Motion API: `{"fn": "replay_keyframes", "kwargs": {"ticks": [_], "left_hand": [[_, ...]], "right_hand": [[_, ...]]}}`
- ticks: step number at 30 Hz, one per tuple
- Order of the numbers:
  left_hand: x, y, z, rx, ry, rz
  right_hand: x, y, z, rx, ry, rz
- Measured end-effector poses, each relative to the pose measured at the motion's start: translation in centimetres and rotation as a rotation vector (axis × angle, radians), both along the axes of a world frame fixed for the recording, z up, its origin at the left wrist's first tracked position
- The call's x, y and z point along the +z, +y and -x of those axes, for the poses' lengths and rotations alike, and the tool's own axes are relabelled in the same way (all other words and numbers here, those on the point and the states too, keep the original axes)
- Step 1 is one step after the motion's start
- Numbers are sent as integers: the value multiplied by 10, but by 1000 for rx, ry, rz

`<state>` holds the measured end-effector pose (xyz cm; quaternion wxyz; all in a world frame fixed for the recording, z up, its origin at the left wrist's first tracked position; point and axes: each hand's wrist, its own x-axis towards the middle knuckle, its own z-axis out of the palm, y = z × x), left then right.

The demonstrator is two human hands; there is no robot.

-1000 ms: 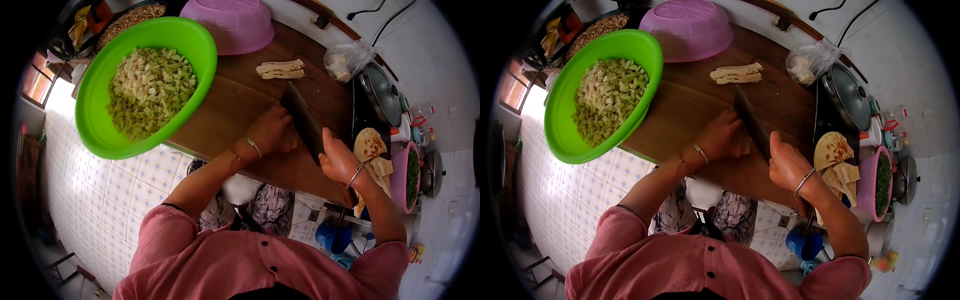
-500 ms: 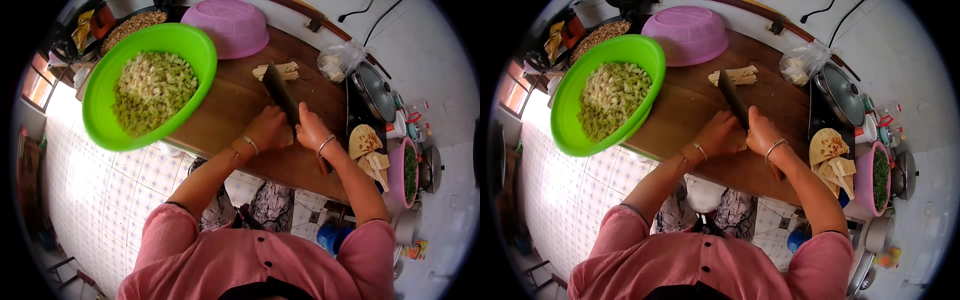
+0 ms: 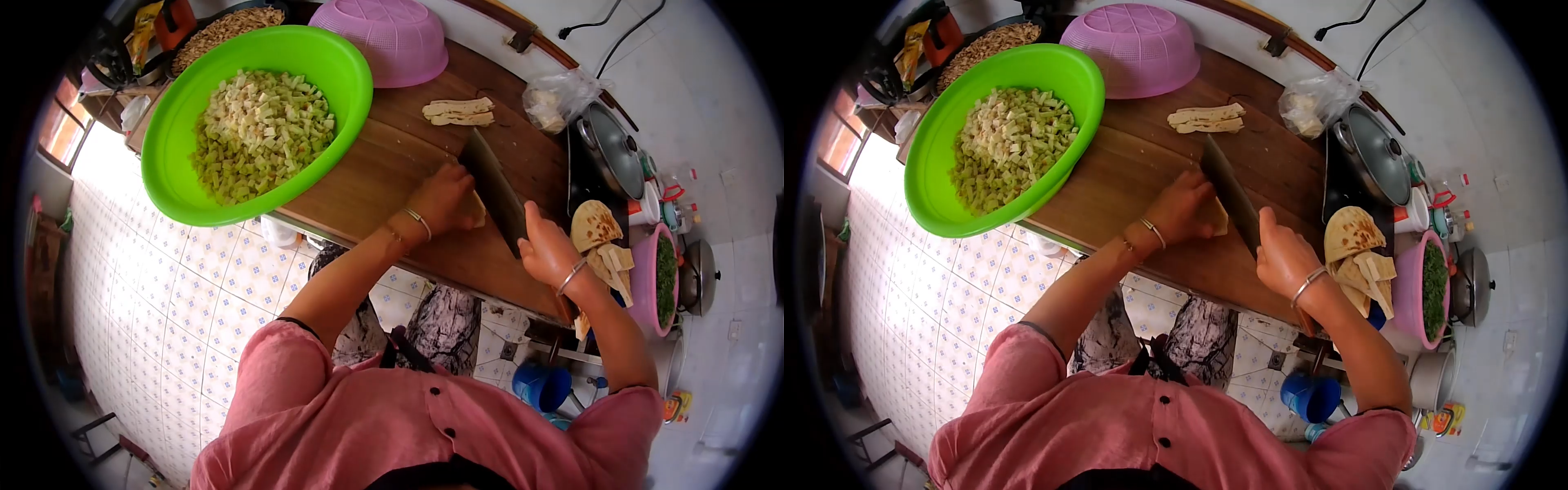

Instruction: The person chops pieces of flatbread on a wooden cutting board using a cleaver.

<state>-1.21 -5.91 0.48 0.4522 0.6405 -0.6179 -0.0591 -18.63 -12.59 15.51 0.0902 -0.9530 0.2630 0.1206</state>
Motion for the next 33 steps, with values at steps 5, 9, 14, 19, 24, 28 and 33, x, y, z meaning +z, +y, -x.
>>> {"fn": "replay_keyframes", "kwargs": {"ticks": [5, 9, 14, 19, 24, 28, 33], "left_hand": [[-2, -3, -2, -13, 32, -13], [0, -4, -1, -8, 32, -43], [1, -2, 0, -18, 32, -34], [6, 6, 0, -13, 29, -23], [13, 10, 4, -5, 9, -25], [6, 6, 6, 27, 19, 33], [-4, 3, 2, -17, 13, 107]], "right_hand": [[2, -7, -8, -29, 71, -82], [-12, -22, -25, -13, 63, -156], [-49, -37, -54, -44, -82, -120], [-56, -44, -78, -20, -122, -76], [-49, -44, -60, -13, -228, -30], [-24, -23, -35, 9, -203, 22], [2, 3, -7, -6, -38, 16]]}}
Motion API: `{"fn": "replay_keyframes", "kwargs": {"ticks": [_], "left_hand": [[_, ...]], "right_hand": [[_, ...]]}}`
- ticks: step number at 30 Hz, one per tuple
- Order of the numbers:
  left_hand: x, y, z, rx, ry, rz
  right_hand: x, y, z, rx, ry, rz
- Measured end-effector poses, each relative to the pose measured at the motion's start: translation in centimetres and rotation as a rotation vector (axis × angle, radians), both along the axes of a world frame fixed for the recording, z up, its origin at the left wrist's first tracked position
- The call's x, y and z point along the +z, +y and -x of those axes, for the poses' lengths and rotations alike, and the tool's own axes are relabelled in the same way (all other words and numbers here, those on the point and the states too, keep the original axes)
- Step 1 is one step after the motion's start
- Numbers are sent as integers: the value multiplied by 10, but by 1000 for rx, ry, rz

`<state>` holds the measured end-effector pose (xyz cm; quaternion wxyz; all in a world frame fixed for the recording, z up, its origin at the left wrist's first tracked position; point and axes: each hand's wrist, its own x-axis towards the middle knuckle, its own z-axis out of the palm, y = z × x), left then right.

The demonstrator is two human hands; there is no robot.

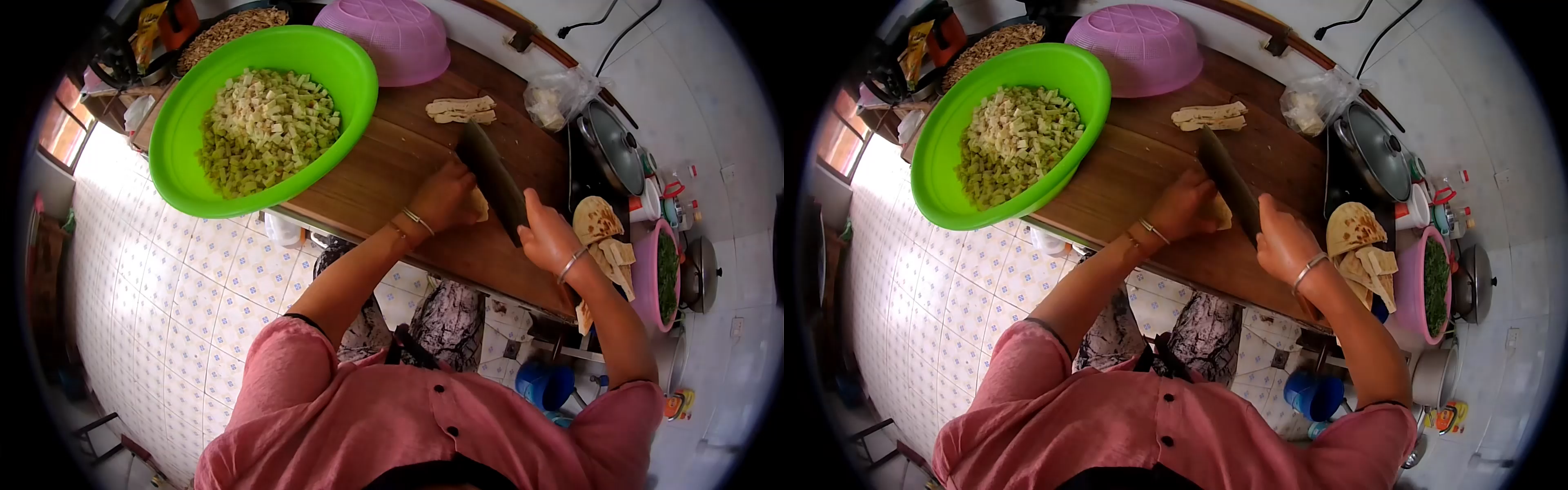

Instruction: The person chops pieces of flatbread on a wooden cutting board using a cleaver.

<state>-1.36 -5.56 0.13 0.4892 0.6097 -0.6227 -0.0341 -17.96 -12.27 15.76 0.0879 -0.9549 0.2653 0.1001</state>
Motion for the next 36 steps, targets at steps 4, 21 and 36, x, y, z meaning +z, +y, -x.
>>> {"fn": "replay_keyframes", "kwargs": {"ticks": [4, 21, 36], "left_hand": [[4, 2, 1, 81, -64, -17], [4, -1, 1, 49, 7, -22], [7, 7, 0, 56, -21, 9]], "right_hand": [[-2, -3, 11, -27, 90, -73], [-59, -35, -67, 41, -116, -50], [-8, 2, 8, 51, -16, -7]]}}
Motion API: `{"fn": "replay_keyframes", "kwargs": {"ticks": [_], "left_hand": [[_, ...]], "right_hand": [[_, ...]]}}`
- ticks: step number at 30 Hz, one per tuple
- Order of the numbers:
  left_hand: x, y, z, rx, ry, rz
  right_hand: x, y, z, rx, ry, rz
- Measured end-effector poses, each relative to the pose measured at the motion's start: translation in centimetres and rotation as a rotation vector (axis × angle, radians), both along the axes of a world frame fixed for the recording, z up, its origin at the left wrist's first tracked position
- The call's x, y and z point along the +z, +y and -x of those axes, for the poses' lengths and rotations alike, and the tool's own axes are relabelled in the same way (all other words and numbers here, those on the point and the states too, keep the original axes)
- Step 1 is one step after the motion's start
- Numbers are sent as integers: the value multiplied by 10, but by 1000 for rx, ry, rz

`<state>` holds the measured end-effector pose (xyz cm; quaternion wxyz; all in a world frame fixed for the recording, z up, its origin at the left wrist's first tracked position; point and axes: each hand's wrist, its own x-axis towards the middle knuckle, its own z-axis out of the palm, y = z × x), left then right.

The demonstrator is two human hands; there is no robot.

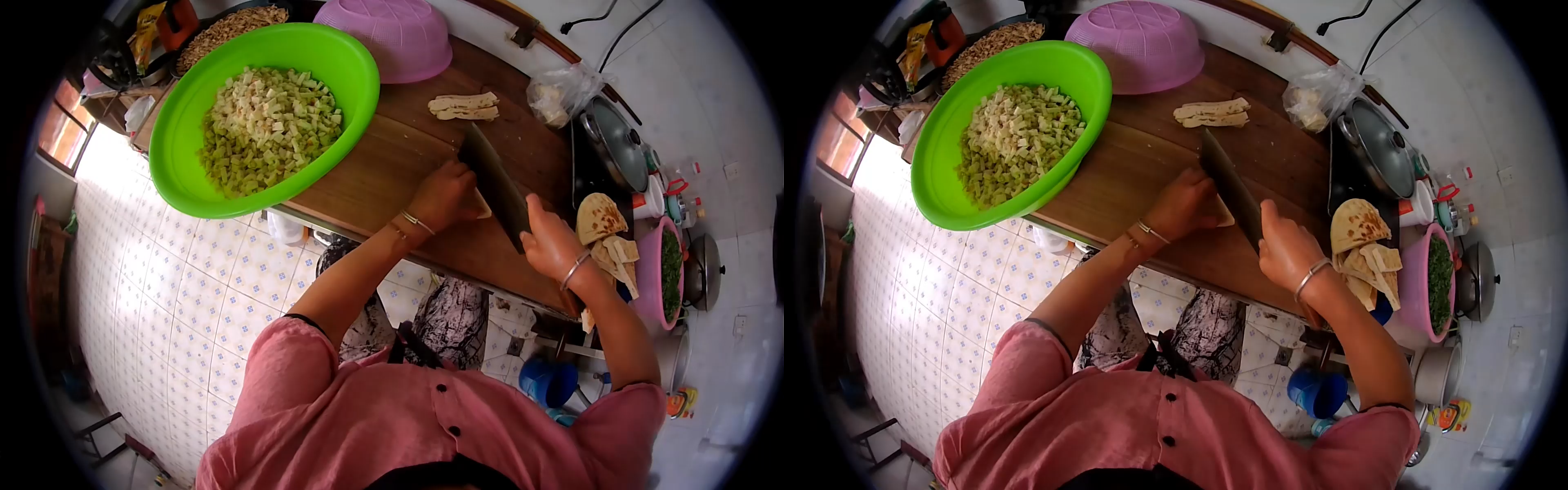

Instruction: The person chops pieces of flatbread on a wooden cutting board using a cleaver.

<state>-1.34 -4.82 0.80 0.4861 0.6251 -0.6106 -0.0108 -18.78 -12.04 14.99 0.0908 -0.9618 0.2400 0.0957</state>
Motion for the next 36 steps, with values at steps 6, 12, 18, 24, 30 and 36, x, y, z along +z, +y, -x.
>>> {"fn": "replay_keyframes", "kwargs": {"ticks": [6, 12, 18, 24, 30, 36], "left_hand": [[-12, -5, -1, -21, 69, -42], [-4, -4, 0, 10, 64, -61], [0, -7, 4, 23, 43, -5], [-3, -2, 8, 62, -62, 24], [1, 16, 8, 35, -100, 8], [-9, 11, 8, 25, 36, -16]], "right_hand": [[2, 0, -7, -90, 139, -94], [-16, -14, -44, -101, 108, -150], [-35, -16, -39, -132, -6, -89], [-46, -18, -34, -76, -77, -67], [-49, -17, -30, -52, -96, -86], [-52, -22, -34, 6, -101, -66]]}}
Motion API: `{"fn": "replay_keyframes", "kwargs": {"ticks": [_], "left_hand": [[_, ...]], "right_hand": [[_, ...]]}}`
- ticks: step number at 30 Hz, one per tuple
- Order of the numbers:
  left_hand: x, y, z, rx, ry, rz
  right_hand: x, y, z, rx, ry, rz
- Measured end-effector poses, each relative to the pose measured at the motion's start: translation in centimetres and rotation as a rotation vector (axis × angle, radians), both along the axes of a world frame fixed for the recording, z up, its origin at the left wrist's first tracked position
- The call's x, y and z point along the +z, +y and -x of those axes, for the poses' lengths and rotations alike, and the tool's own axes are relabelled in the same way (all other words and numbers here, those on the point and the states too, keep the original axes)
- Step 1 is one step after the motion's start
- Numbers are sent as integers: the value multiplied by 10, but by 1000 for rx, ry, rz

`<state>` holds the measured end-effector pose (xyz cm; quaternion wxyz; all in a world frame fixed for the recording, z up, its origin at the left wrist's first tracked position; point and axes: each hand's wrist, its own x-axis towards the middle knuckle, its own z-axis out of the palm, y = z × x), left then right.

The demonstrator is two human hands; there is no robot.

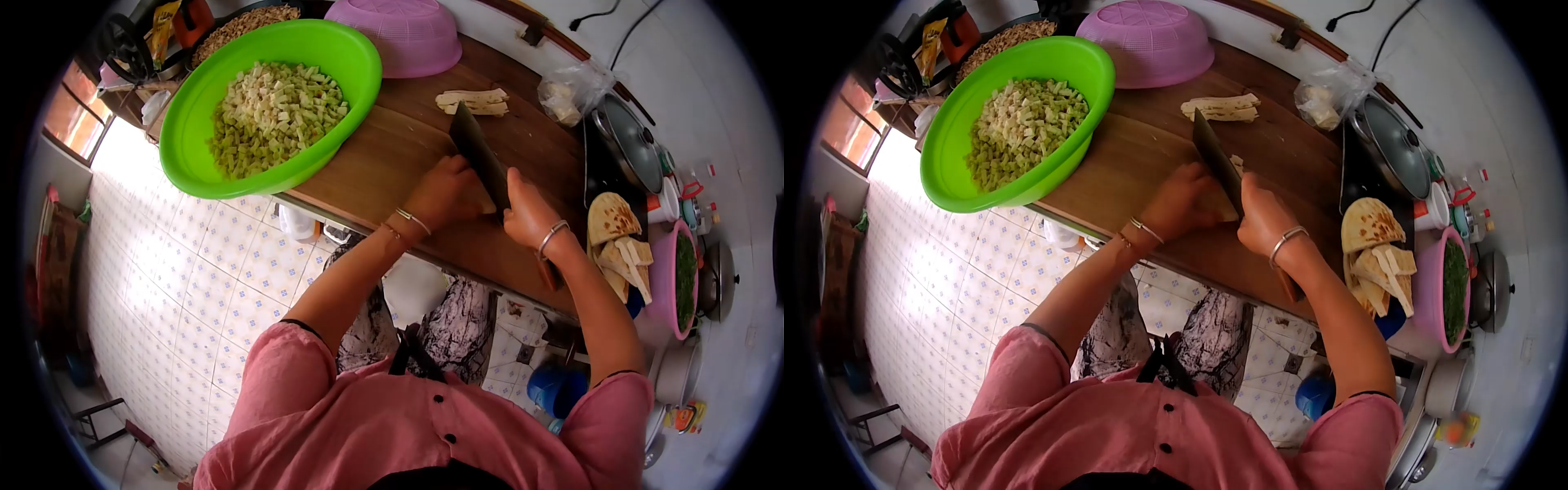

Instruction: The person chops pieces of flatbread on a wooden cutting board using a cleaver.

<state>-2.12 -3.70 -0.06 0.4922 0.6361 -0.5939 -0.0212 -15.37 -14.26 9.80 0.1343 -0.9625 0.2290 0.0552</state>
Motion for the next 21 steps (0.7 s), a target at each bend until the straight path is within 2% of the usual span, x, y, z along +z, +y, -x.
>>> {"fn": "replay_keyframes", "kwargs": {"ticks": [3, 8, 10, 15, 19, 21], "left_hand": [[-6, -3, -6, -12, 27, -34], [2, -5, -5, -58, -21, 22], [2, 3, -5, -58, 120, -34], [-6, -4, -6, -37, 39, 23], [-3, -1, -5, 1, 11, -9], [-4, -1, -7, -8, 9, 6]], "right_hand": [[-3, 3, 0, -78, 34, 11], [-4, -17, -23, -27, -76, -42], [6, -12, -47, -61, -45, -71], [0, -17, -57, -68, -9, -18], [-6, -37, -49, -87, -109, -137], [-8, -38, -42, -6, -225, 22]]}}
